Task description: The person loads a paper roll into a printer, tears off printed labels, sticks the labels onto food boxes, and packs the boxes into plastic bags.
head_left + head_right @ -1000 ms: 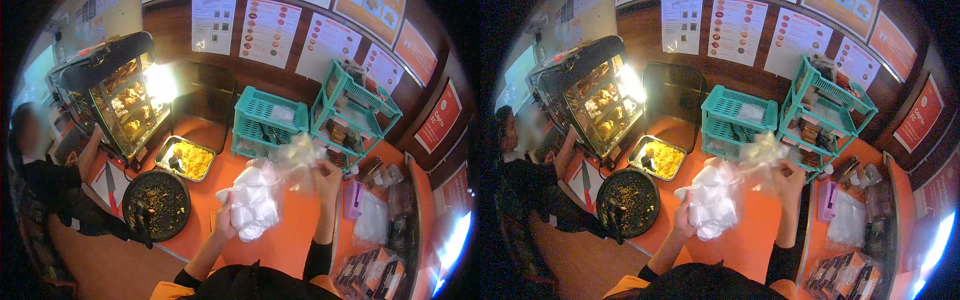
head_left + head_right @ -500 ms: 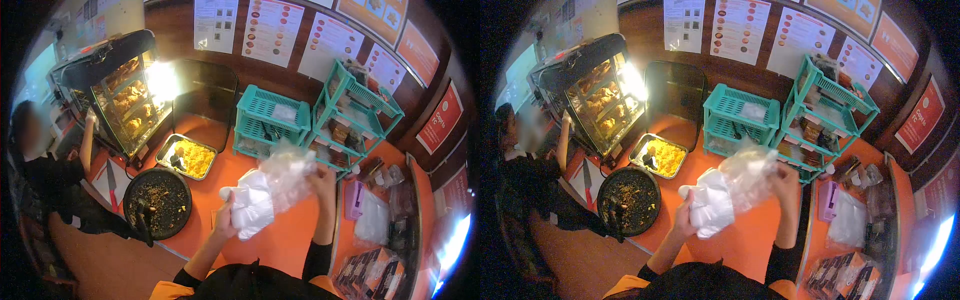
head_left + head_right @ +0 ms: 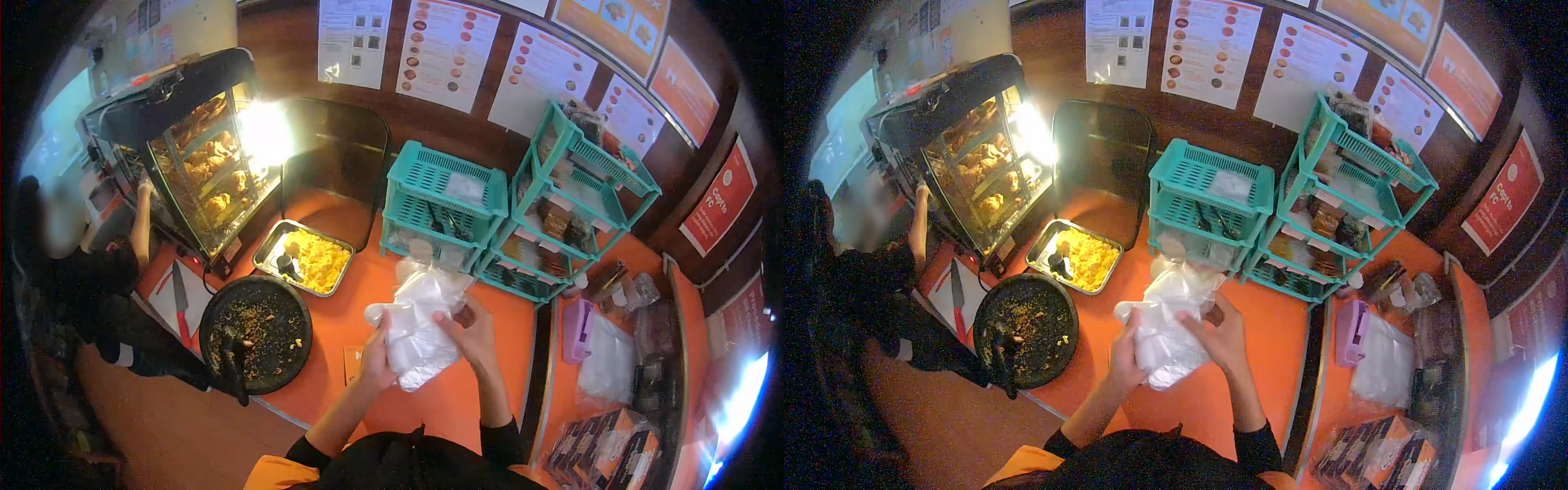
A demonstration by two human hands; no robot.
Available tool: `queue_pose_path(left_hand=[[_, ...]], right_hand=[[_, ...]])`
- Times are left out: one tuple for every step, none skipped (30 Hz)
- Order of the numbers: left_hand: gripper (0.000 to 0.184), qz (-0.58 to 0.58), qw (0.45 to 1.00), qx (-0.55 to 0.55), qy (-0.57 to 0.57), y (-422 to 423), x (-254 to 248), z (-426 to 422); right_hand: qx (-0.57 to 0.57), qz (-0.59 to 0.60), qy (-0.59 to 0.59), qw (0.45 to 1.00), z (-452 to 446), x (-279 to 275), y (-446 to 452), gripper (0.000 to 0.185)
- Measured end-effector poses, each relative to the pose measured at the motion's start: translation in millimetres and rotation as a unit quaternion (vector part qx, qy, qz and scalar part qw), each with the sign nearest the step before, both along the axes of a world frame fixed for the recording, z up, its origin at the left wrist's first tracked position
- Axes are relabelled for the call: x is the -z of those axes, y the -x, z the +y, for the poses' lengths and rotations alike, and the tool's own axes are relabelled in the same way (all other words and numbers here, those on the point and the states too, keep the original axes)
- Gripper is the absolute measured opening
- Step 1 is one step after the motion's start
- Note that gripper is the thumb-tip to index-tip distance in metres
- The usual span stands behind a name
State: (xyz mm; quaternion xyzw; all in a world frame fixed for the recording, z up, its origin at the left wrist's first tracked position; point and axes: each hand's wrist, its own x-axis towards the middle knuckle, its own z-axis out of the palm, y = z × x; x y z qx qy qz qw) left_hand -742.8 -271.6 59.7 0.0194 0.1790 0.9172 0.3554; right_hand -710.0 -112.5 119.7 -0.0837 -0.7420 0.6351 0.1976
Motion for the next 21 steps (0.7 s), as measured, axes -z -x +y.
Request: queue_pose_path(left_hand=[[0.064,0.003,1.000,0.001,0.009,-0.4,-3.5,-0.9],[0.065,0.019,0.999,0.006,0.035,-1.1,-5.2,-2.2],[0.065,0.036,0.997,0.010,0.060,-1.4,-6.5,-2.8],[0.065,0.037,0.998,0.011,0.059,-1.5,-7.6,-2.4],[0.065,0.030,0.998,0.010,0.053,-1.5,-8.6,-2.1],[0.065,0.024,0.999,0.009,0.048,-1.2,-9.1,-1.9],[0.065,0.024,0.999,0.009,0.047,-0.6,-7.7,-1.8],[0.065,0.021,0.999,0.007,0.030,0.3,-4.8,-1.4],[0.065,0.017,1.000,0.006,0.013,0.9,-2.5,-0.9],[0.065,0.016,1.000,0.007,0.013,1.5,-1.2,-2.1],[0.065,0.006,1.000,0.013,0.006,2.6,-0.1,-4.9],[0.064,-0.003,1.000,0.019,-0.002,3.8,1.0,-6.9],[0.064,-0.004,1.000,0.018,0.000,4.9,3.8,-7.8],[0.065,-0.015,1.000,0.012,-0.004,5.8,7.8,-8.8],[0.066,-0.020,1.000,0.009,-0.003,5.9,8.7,-10.8],[0.066,-0.025,1.000,0.006,-0.002,5.9,9.6,-12.7],[0.066,-0.014,1.000,0.006,-0.004,6.7,8.7,-14.4],[0.066,-0.003,1.000,0.005,-0.006,7.4,7.8,-14.8],[0.066,0.000,1.000,0.006,-0.002,7.3,8.4,-14.1],[0.066,-0.002,1.000,-0.002,0.006,6.9,10.5,-12.9],[0.066,0.000,1.000,-0.008,0.013,7.6,8.6,-13.3]], right_hand=[[0.001,-0.002,0.002,1.000,-0.9,-0.2,0.6,0.031],[0.008,-0.019,-0.012,1.000,-1.5,-0.3,0.6,0.032],[0.015,-0.035,-0.026,0.999,-1.5,-0.3,0.3,0.033],[0.016,-0.035,-0.027,0.999,2.3,3.5,1.3,0.033],[0.021,0.001,-0.036,0.999,10.0,10.7,3.6,0.029],[0.026,0.037,-0.045,0.998,17.3,14.9,4.8,0.026],[0.026,0.037,-0.046,0.998,22.8,15.2,4.5,0.026],[0.030,0.042,-0.025,0.998,28.8,14.5,4.4,0.025],[0.033,0.046,-0.005,0.998,36.1,12.8,3.6,0.023],[0.034,0.045,-0.004,0.998,43.9,6.7,1.4,0.023],[0.067,-0.001,-0.069,0.995,52.8,-3.4,-1.2,0.022],[0.099,-0.047,-0.133,0.985,65.2,-11.3,-2.4,0.022],[0.103,-0.022,-0.170,0.980,92.1,-9.0,-0.5,0.023],[0.106,0.003,-0.206,0.973,113.8,-5.5,3.0,0.023],[0.105,0.002,-0.204,0.973,116.9,-9.2,5.8,0.023],[0.262,0.039,-0.339,0.902,117.6,-14.8,8.6,0.024],[0.408,0.074,-0.458,0.786,115.2,-19.3,9.5,0.026],[0.410,0.075,-0.454,0.788,104.0,-17.0,9.9,0.026],[0.331,0.037,-0.365,0.869,79.2,-12.8,11.0,0.026],[0.245,0.000,-0.267,0.932,56.3,-6.5,11.4,0.026],[0.155,0.058,-0.179,0.970,41.5,12.5,12.6,0.026]])
